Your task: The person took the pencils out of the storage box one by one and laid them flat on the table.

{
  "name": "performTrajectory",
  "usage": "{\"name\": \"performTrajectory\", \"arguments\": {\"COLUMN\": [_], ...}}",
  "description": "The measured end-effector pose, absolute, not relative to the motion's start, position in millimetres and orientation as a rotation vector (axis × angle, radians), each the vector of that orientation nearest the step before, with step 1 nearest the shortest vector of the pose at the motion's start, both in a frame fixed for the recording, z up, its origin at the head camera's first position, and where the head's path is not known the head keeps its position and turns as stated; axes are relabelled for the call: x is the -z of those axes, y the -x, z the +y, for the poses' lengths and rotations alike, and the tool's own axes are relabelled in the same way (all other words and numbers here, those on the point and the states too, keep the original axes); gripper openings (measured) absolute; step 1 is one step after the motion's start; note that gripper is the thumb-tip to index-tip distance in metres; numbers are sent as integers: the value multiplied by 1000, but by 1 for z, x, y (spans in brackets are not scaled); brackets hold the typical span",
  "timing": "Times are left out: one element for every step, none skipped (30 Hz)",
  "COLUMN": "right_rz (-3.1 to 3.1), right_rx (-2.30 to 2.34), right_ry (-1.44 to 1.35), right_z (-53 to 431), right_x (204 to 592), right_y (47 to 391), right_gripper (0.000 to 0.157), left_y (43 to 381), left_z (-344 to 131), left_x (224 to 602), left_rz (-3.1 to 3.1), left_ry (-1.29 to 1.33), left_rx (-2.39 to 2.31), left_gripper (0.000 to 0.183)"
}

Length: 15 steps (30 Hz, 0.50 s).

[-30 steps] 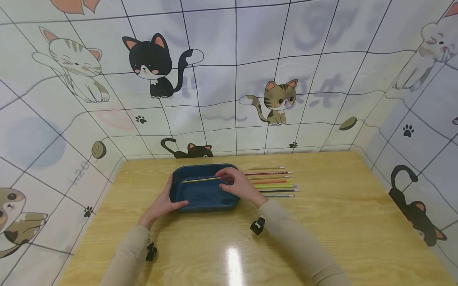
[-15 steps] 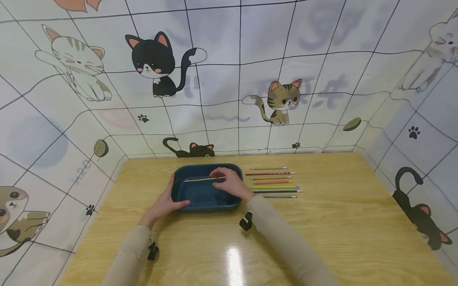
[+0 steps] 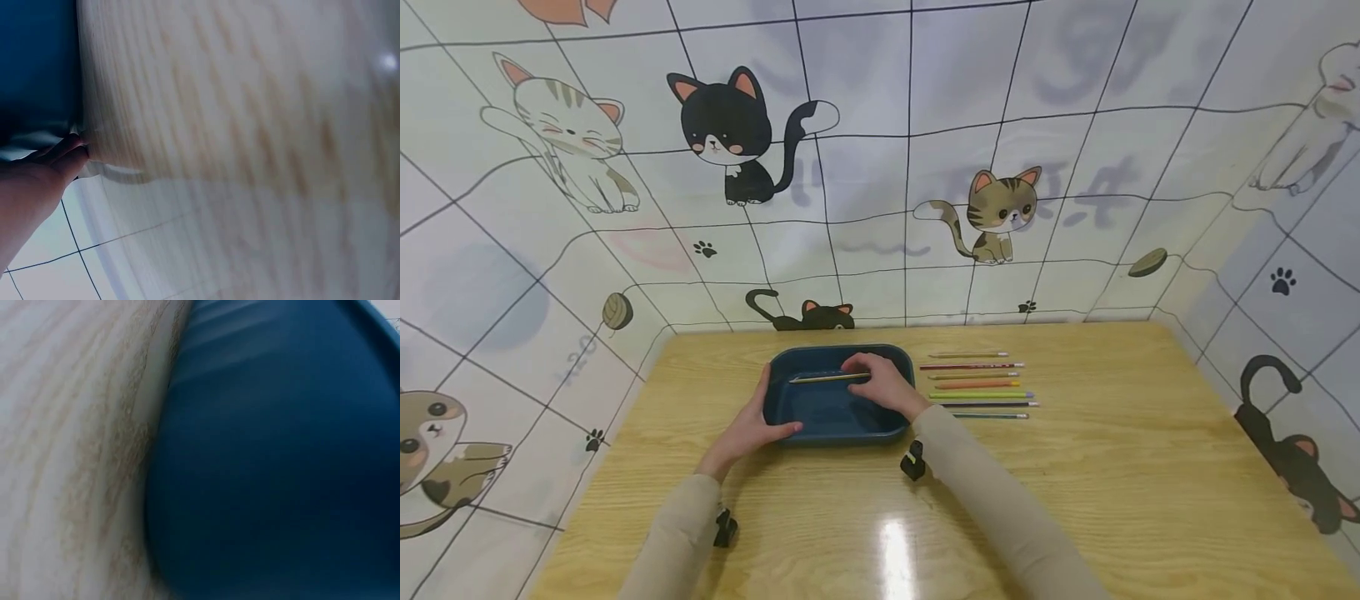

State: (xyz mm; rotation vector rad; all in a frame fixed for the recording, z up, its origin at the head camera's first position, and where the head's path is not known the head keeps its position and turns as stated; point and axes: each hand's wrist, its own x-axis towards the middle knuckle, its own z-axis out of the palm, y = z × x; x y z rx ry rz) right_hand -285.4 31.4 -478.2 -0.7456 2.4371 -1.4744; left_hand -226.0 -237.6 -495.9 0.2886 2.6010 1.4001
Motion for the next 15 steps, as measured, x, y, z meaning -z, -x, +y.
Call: {"name": "performTrajectory", "arguments": {"right_rz": [2456, 2474, 2488, 2501, 2514, 2529, 2539, 2547, 2548, 2549, 2549, 2550, 2547, 2549, 2553], "right_rx": [1447, 1420, 1400, 1383, 1365, 1343, 1325, 1307, 1292, 1278, 1264, 1247, 1229, 1198, 1164], "right_ry": [750, 754, 753, 752, 751, 749, 742, 742, 740, 745, 748, 751, 752, 759, 763], "right_z": [31, 30, 29, 29, 28, 28, 28, 28, 27, 27, 26, 26, 26, 25, 25], "right_x": [479, 479, 480, 480, 481, 482, 483, 483, 484, 484, 485, 485, 485, 485, 486], "right_y": [286, 288, 289, 290, 292, 293, 294, 295, 296, 296, 297, 297, 297, 297, 297], "right_gripper": [31, 31, 31, 31, 31, 31, 31, 31, 32, 32, 33, 34, 36, 38, 40], "left_y": [226, 226, 226, 226, 226, 226, 226, 226, 225, 224, 223, 221, 219, 217, 215], "left_z": [-238, -238, -238, -238, -238, -237, -237, -237, -236, -235, -234, -233, -231, -230, -228], "left_x": [496, 496, 497, 497, 497, 496, 496, 495, 494, 492, 489, 485, 481, 476, 471], "left_rz": [2601, 2600, 2599, 2599, 2598, 2598, 2597, 2597, 2597, 2596, 2590, 2582, 2575, 2568, 2560], "left_ry": [-293, -296, -300, -304, -310, -314, -312, -311, -309, -307, -306, -305, -305, -306, -309], "left_rx": [-1403, -1406, -1408, -1410, -1413, -1412, -1409, -1405, -1402, -1403, -1412, -1425, -1434, -1442, -1450], "left_gripper": [121, 120, 120, 120, 120, 120, 120, 120, 120, 119, 119, 118, 117, 117, 117]}}
